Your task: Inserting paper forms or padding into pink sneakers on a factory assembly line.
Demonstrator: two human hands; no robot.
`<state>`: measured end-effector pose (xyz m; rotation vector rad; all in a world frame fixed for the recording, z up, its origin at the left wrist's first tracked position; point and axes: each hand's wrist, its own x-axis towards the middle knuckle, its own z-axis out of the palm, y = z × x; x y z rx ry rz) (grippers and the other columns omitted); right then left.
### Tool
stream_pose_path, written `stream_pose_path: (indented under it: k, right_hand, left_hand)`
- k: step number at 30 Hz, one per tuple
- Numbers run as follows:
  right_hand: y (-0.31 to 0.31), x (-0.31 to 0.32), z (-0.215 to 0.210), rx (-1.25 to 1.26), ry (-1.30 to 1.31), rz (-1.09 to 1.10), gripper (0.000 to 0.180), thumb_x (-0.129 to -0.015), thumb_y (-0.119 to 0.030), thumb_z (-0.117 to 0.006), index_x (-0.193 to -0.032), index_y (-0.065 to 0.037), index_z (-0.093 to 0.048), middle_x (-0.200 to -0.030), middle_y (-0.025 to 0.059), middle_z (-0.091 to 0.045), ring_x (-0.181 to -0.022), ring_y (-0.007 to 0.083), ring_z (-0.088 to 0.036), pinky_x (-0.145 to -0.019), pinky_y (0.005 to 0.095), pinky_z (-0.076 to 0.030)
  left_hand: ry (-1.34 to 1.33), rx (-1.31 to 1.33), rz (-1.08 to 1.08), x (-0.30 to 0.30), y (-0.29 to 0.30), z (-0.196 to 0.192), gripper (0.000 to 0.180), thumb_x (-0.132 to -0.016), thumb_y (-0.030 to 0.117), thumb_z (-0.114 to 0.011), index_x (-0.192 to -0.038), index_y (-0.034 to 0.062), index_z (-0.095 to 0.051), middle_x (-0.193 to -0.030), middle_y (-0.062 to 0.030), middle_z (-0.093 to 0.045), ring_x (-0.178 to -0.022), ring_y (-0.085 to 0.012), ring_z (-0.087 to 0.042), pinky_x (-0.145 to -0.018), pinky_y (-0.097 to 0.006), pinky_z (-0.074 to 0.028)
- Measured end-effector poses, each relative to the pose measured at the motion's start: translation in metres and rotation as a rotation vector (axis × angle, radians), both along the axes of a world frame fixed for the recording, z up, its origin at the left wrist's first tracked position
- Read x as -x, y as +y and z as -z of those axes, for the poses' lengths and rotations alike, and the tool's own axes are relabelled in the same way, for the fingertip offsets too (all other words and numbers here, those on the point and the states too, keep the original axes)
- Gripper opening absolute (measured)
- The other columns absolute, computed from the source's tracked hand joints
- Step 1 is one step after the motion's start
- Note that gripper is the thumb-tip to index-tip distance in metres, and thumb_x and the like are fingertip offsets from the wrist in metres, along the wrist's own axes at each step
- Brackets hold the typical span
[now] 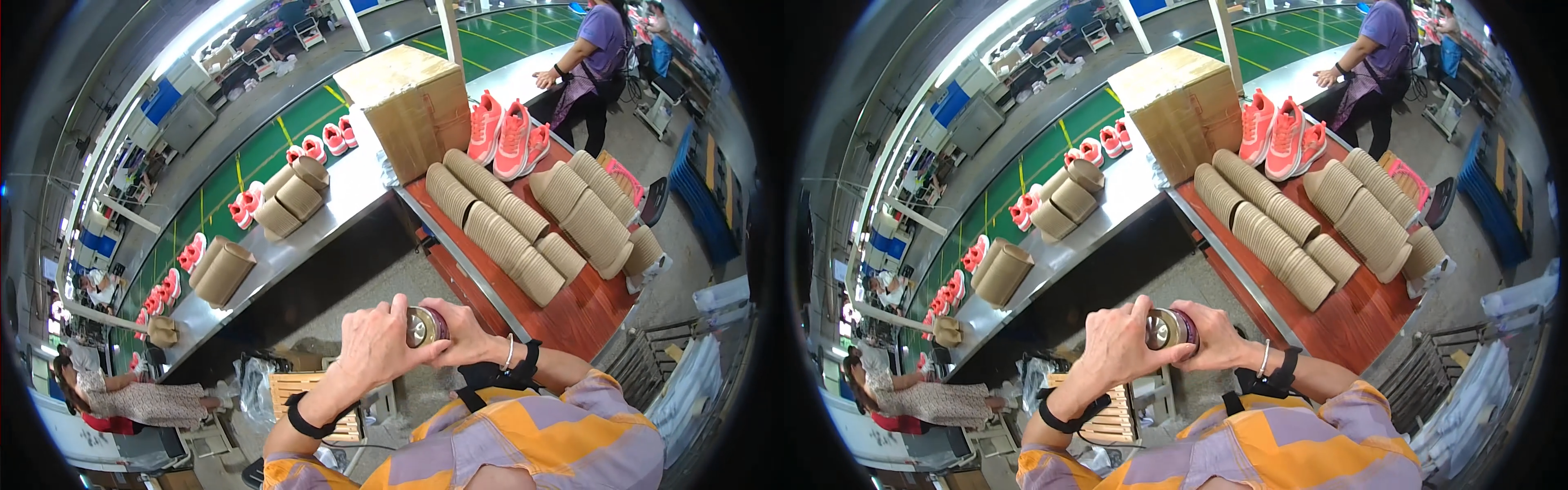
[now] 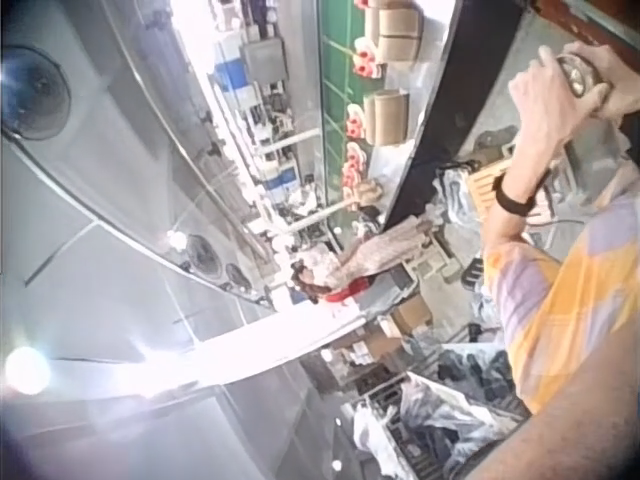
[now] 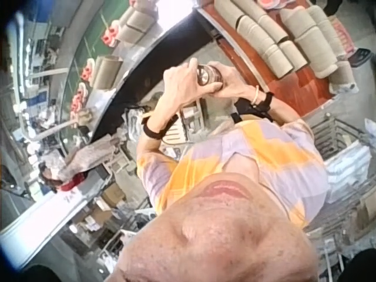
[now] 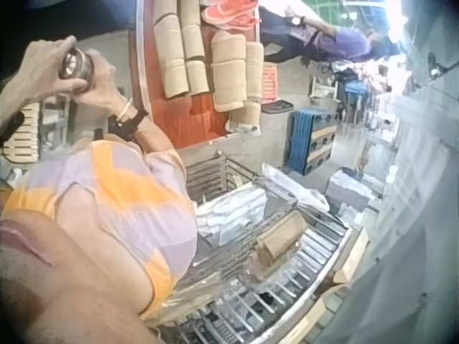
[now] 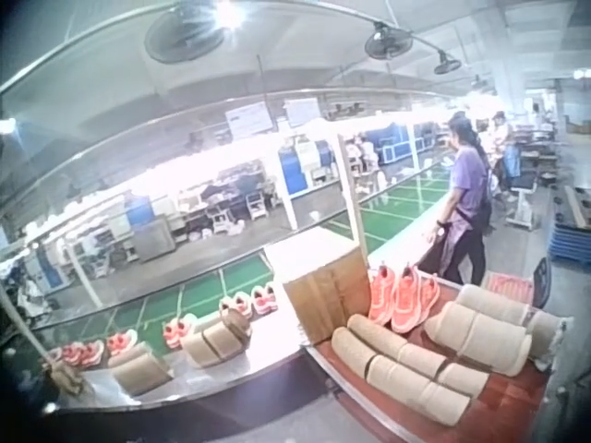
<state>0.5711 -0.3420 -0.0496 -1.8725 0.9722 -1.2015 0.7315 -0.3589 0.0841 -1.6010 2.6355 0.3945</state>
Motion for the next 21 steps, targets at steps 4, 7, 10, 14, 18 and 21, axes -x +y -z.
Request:
stream_pose_path:
  k: [4,7,10,14,18,21]
  right_hand:
    - [-0.051,0.002,-0.009,0.007,-0.002,0.009,0.078,-0.054,-0.028,-0.085,-0.119,-0.001,-0.050,-0.103,0.0182,-0.063,-0.091,0.0358,-0.065,-0.077,0.0406,-0.053]
    - [-0.092,-0.001,-0.017,0.123,-0.047,-0.029,0.078,-0.054,-0.029,-0.085,-0.118,0.000,-0.050,-0.104,0.0186,-0.063,-0.092,0.0361,-0.064,-0.078,0.0412,-0.053]
    - [-0.127,-0.003,-0.024,0.080,0.001,-0.054,0.075,-0.054,-0.027,-0.083,-0.116,-0.001,-0.051,-0.103,0.0188,-0.062,-0.090,0.0367,-0.064,-0.078,0.0414,-0.054]
    - [-0.166,-0.013,-0.030,0.095,0.015,-0.034,0.072,-0.055,-0.023,-0.080,-0.117,-0.001,-0.050,-0.098,0.0181,-0.063,-0.086,0.0350,-0.064,-0.076,0.0401,-0.054]
    - [-0.190,-0.029,-0.037,0.032,0.022,0.032,0.072,-0.055,-0.024,-0.082,-0.117,-0.002,-0.051,-0.097,0.0160,-0.063,-0.086,0.0322,-0.065,-0.075,0.0381,-0.054]
    - [-0.211,-0.040,-0.036,0.032,0.112,0.120,0.078,-0.054,-0.027,-0.088,-0.118,-0.004,-0.050,-0.099,0.0154,-0.065,-0.087,0.0295,-0.067,-0.078,0.0355,-0.054]
  left_hand:
    - [0.153,0.127,0.314,-0.013,-0.058,-0.015,0.084,-0.062,0.048,-0.081,-0.126,0.0052,-0.049,-0.120,-0.0144,-0.054,-0.101,-0.0304,-0.060,-0.079,-0.041,-0.051]
    - [0.154,0.139,0.694,-0.019,-0.099,-0.022,0.067,-0.064,0.033,-0.080,-0.122,0.0108,-0.054,-0.118,-0.0121,-0.055,-0.100,-0.0292,-0.059,-0.082,-0.041,-0.051]
    - [0.070,0.084,0.523,-0.018,-0.130,-0.032,0.059,-0.065,0.031,-0.079,-0.116,0.0096,-0.058,-0.102,-0.0115,-0.060,-0.091,-0.0285,-0.062,-0.075,-0.040,-0.053]
    - [0.097,0.209,0.316,-0.015,-0.167,-0.028,0.054,-0.065,0.045,-0.077,-0.096,0.0034,-0.060,-0.075,-0.0125,-0.061,-0.069,-0.0297,-0.063,-0.061,-0.039,-0.051]
    - [0.182,0.206,0.168,-0.037,-0.201,-0.032,0.057,-0.068,0.050,-0.073,-0.085,-0.0015,-0.056,-0.067,-0.0176,-0.061,-0.059,-0.0325,-0.063,-0.055,-0.041,-0.050]
    - [0.425,0.194,0.103,-0.066,-0.241,-0.048,0.053,-0.066,0.043,-0.080,-0.083,-0.0001,-0.055,-0.062,-0.0109,-0.058,-0.054,-0.0204,-0.062,-0.052,-0.031,-0.048]
